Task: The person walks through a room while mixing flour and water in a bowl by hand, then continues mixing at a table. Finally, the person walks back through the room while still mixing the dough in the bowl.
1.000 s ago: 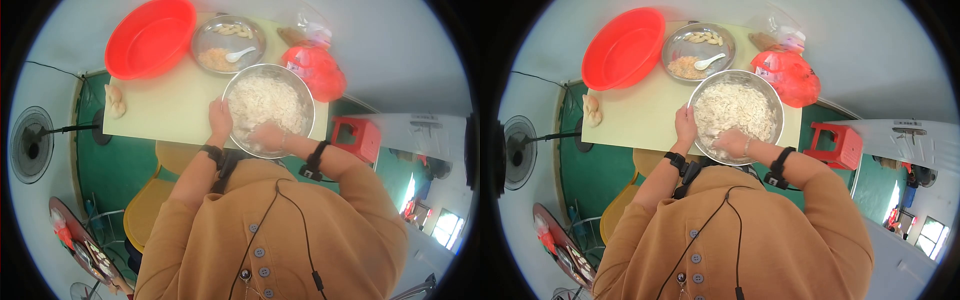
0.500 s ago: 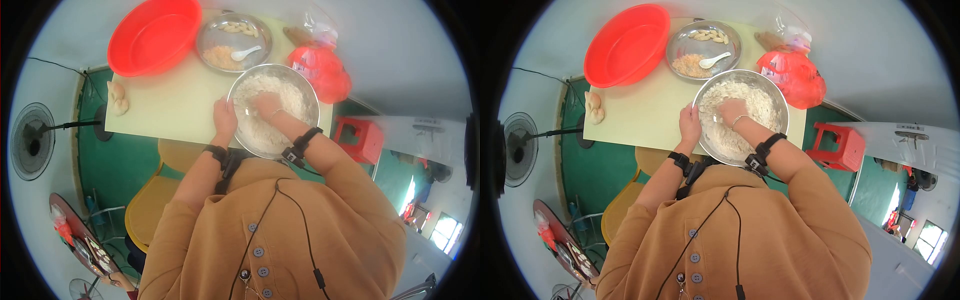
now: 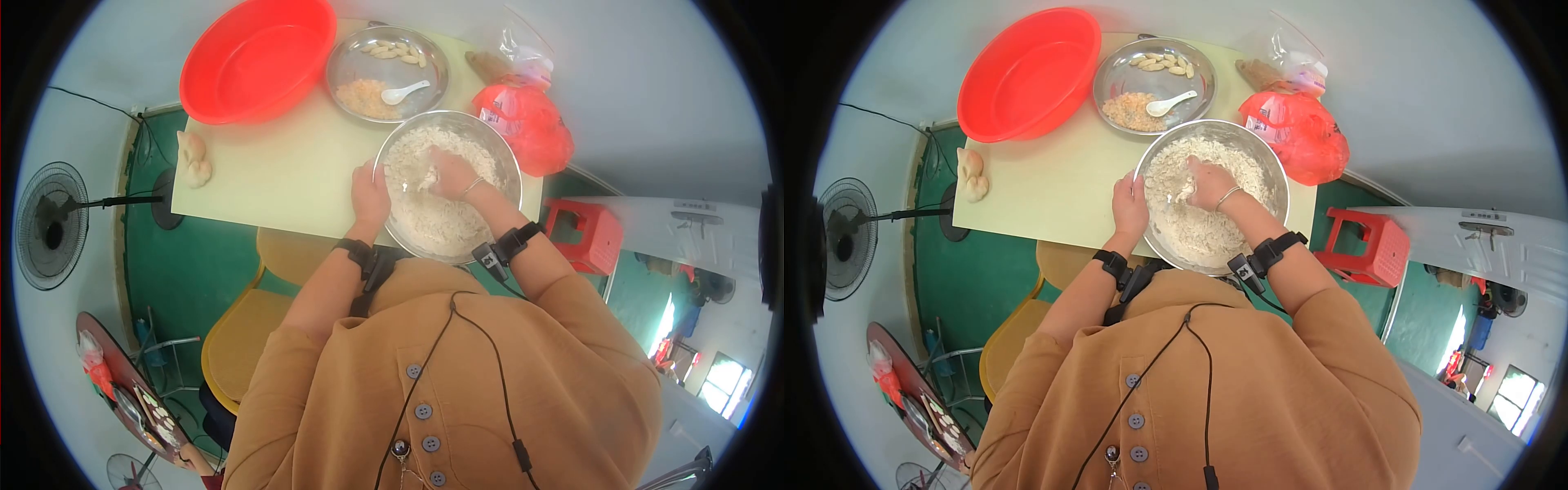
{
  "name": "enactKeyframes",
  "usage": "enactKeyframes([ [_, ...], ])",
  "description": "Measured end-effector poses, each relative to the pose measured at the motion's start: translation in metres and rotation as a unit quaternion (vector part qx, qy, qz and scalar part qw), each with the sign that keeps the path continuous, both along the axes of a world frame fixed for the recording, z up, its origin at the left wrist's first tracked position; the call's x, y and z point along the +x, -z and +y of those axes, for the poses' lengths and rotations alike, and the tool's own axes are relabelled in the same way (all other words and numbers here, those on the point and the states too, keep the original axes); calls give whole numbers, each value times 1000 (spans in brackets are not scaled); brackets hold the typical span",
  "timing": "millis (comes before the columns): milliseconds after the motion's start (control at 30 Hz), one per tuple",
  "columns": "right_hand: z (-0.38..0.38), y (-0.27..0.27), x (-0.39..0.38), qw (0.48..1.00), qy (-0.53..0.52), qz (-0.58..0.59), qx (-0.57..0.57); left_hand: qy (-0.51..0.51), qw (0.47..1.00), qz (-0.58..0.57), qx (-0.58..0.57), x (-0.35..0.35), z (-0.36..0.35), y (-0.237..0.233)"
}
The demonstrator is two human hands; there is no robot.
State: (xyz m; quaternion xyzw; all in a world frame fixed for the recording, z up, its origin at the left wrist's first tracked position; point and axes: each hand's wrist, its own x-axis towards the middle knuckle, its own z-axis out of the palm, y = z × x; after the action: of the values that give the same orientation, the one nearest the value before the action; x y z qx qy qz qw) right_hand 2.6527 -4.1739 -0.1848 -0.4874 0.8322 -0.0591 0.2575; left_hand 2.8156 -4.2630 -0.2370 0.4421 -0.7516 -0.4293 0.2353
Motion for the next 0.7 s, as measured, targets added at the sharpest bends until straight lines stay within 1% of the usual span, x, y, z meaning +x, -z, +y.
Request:
enactKeyframes([
  [67, 0, 5, -11, 994, -70, -49, -72, 3, 1000, -5, -1, 1, 0, -2],
  [100, -4, 9, -14, 994, -69, -49, -72, 6, 1000, -10, -2, 0, 0, -3],
  [167, -16, 25, -20, 993, -5, 49, -105, 3, 1000, -5, 0, 0, 1, -6],
  [200, -24, 37, -18, 993, -3, 48, -105, 1, 1000, 0, 3, 0, 1, -6],
  [233, -33, 54, -15, 990, 25, 43, -135, 3, 1000, -2, 2, 0, 1, -3],
  [267, -43, 56, -6, 984, 55, 37, -164, -2, 1000, 1, -15, -1, 0, 1],
  [300, -49, 57, 4, 990, 59, 50, -117, -6, 999, 4, -31, 0, 0, 6],
  [333, -55, 47, 16, 994, 65, 62, -69, -1, 999, 2, -32, -1, -1, 4],
  [367, -58, 41, 24, 998, 34, 52, -18, 0, 1000, -6, -30, 0, -1, 1],
  [400, -55, 37, 34, 998, 41, 50, -17, 2, 1000, -12, -28, 0, -1, -2],
  [467, -44, 30, 52, 987, -132, 38, 84, 1, 1000, 3, -17, 0, -1, 1],
  [533, -19, 21, 68, 968, -222, 42, 105, -6, 1000, 21, -6, -2, -2, 2],
  [567, -7, 18, 71, 969, -221, 42, 105, -1, 1000, 14, -4, -1, -2, 0],
  [633, 19, 15, 68, 938, -325, 46, 113, 3, 1000, 5, -3, 1, -2, -2],
  [667, 30, 15, 66, 938, -326, 45, 112, 9, 1000, 10, -13, 1, -2, -2],
  [700, 41, 16, 62, 924, -353, 62, 136, 16, 999, 15, -24, 2, -2, -2],
])
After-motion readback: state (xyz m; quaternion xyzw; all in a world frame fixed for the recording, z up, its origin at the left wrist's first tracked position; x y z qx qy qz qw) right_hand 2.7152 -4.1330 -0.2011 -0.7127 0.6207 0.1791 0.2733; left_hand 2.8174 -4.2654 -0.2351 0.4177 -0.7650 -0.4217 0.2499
